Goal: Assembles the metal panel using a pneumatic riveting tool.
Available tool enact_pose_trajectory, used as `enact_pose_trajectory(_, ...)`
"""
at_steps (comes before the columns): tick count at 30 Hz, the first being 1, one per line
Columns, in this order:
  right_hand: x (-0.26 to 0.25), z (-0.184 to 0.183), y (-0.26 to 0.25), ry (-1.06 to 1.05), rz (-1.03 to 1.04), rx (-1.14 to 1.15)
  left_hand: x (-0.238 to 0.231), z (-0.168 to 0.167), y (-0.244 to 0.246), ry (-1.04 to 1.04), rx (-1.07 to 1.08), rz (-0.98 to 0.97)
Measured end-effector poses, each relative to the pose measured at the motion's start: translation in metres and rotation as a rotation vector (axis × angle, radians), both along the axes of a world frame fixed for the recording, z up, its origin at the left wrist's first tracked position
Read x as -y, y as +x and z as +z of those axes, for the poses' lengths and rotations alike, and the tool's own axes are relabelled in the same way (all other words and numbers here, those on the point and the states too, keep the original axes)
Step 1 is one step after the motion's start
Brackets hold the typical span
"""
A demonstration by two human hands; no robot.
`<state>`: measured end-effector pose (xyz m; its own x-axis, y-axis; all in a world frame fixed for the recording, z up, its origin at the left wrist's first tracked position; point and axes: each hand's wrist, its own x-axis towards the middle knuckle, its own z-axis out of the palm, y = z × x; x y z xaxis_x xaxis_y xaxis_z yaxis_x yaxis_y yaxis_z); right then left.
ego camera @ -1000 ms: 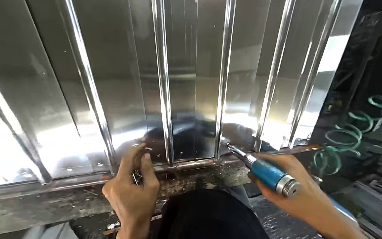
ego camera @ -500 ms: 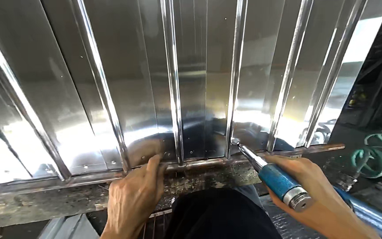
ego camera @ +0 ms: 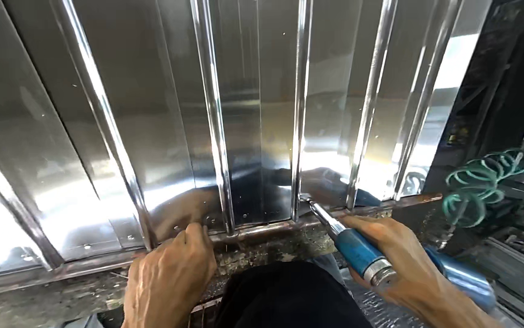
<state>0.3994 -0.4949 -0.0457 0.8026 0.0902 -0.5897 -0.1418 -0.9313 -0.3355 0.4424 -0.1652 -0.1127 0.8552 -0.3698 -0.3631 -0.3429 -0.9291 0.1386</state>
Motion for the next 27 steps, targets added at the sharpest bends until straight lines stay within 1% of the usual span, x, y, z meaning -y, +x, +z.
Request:
enact_pose_trajectory(3, 0.003, -0.002, -0.017, -0.013, -0.034, 0.044, -0.003, -0.003, -0.002, -0.042, -0.003, -0.026)
enact_pose_trajectory(5, 0.007, 0.008, -0.026, 0.035, -0.165, 0.081, -0.004, -0.005, 0.001, -0.092, -0.001, -0.001)
enact_pose_trajectory(7, 0.015, 0.032, -0.032, 0.168, -0.318, 0.101, -0.008, -0.007, 0.001, -0.203, -0.012, 0.091)
enact_pose_trajectory(9, 0.017, 0.063, -0.038, 0.259, -0.4, 0.043, -0.009, 0.0, -0.004, -0.378, -0.065, 0.276)
enact_pose_trajectory(10, 0.015, 0.075, -0.043, 0.282, -0.425, 0.04, -0.005, 0.008, -0.006, -0.492, -0.125, 0.406)
enact_pose_trajectory(13, 0.0, 0.099, -0.057, 0.372, -0.493, 0.065, 0.021, 0.039, -0.022, -1.01, -0.426, 0.849)
enact_pose_trajectory(14, -0.005, 0.101, -0.064, 0.417, -0.504, 0.082, 0.031, 0.05, -0.031, -1.158, -0.522, 0.941)
enact_pose_trajectory(15, -0.009, 0.102, -0.072, 0.459, -0.511, 0.11, 0.042, 0.062, -0.042, -1.264, -0.596, 0.981)
enact_pose_trajectory(17, -0.016, 0.103, -0.088, 0.523, -0.524, 0.169, 0.068, 0.083, -0.068, -1.372, -0.684, 0.949)
enact_pose_trajectory(19, -0.024, 0.106, -0.104, 0.541, -0.553, 0.242, 0.099, 0.098, -0.094, -1.404, -0.707, 0.854)
enact_pose_trajectory(21, -0.027, 0.106, -0.125, 0.535, -0.605, 0.337, 0.128, 0.111, -0.118, -1.409, -0.72, 0.741)
enact_pose_trajectory(24, -0.018, 0.104, -0.163, 0.487, -0.742, 0.454, 0.162, 0.123, -0.149, -1.408, -0.716, 0.621)
enact_pose_trajectory(26, -0.005, 0.104, -0.191, 0.478, -0.835, 0.484, 0.178, 0.127, -0.167, -1.369, -0.694, 0.538)
enact_pose_trajectory(27, 0.003, 0.102, -0.205, 0.479, -0.872, 0.502, 0.185, 0.128, -0.176, -1.322, -0.642, 0.475)
